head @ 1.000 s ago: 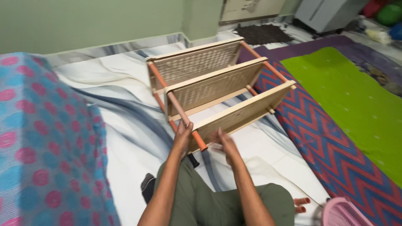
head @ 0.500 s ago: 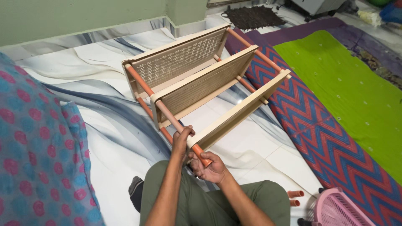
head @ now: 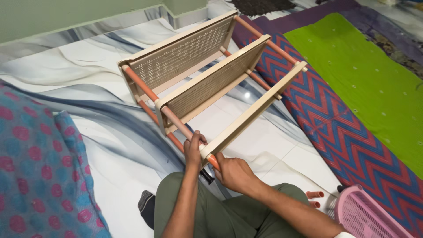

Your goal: The person assembles a plastic storage rack by inserting orange rods into beige plastic panels and securing them with black caps. They work on the floor, connecting multiple panels and rods to form a rectangular frame.

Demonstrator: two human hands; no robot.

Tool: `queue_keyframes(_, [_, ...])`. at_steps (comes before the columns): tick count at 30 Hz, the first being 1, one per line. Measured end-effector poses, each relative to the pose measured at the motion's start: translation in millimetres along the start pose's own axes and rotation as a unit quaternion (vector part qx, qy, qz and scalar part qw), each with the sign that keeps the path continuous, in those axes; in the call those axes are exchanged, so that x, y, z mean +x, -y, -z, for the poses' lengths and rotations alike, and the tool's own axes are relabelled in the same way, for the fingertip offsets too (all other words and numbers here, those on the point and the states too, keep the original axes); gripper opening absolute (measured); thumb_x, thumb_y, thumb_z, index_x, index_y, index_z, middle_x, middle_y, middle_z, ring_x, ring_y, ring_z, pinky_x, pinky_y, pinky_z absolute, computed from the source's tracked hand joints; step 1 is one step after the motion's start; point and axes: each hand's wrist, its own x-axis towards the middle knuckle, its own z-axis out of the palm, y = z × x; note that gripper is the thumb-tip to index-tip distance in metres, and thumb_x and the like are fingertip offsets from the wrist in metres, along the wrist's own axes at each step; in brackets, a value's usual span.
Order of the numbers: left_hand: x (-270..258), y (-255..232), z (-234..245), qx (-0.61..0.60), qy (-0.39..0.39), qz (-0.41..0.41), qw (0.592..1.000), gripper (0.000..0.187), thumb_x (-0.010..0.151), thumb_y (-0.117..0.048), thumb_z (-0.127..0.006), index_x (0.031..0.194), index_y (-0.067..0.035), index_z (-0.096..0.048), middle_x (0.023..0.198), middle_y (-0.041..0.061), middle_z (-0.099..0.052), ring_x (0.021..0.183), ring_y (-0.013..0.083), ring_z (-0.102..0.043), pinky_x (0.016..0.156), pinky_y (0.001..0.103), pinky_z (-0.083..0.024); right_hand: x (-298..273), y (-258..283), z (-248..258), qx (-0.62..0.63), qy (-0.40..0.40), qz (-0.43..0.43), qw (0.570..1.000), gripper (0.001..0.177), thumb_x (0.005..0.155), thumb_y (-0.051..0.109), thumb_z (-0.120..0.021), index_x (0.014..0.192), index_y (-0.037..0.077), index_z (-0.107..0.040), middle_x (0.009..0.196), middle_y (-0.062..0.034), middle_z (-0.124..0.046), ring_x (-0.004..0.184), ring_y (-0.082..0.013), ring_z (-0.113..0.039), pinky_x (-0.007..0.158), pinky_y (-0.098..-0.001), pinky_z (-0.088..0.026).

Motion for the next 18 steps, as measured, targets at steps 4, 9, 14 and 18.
queue_keyframes(4, [6.2,5.5,2.3,-0.005,0.001,-0.021,1.000,0.042,0.099,-0.038,-0.058,0.076,-0.003,-0.064,0.066,0.005,-0.060,0.063,0.0149,-0.057,0.063,0.030,-0.046,-10.4,2.3,-5.4,-0.138,-0.084,0.012,0.987,0.040,0.096,0.036,-0.064,0.114,0.002,-0.053,0.068,-0.0218,-0.069,0.065,-0.0408,-0.067,0.060,-0.0505,-0.050])
queue_keyframes(9, [31.2,30.8,14.4,-0.003,-0.031,-0.039,0.999,0.043,0.099,-0.036,-0.058,0.075,-0.002,-0.066,0.065,0.005,-0.062,0.066,0.0163,-0.059,0.066,0.030,-0.047,-69.1,-38.5,-31.6,0.626,0.100,0.006,0.773,0.042,0.117,0.043,-0.044,0.120,0.001,-0.053,0.061,-0.0021,-0.053,0.049,-0.0168,-0.046,0.047,-0.0308,-0.041])
queue_keyframes(14, [50.5,47.5,32.3,-0.015,-0.042,-0.137,0.990,0.030,0.106,-0.030,-0.054,0.101,-0.002,-0.063,0.086,0.004,-0.063,0.081,0.0149,-0.060,0.078,0.029,-0.049,-124.0,-111.9,-22.1,0.660,-0.232,0.067,0.711,0.036,0.106,0.039,-0.041,0.114,0.005,-0.052,0.075,-0.0132,-0.064,0.067,-0.0229,-0.062,0.066,-0.0346,-0.051])
queue_keyframes(18, [29.4,47.4,43.4,-0.038,-0.074,-0.131,0.988,0.035,0.112,-0.038,-0.048,0.135,-0.013,-0.046,0.103,0.004,-0.058,0.095,0.0145,-0.058,0.089,0.032,-0.051,-179.4,-181.9,13.7,0.419,-0.503,-0.148,0.741,0.040,0.109,0.040,-0.049,0.135,0.011,-0.058,0.122,-0.0020,-0.067,0.109,-0.0109,-0.066,0.091,-0.0273,-0.051])
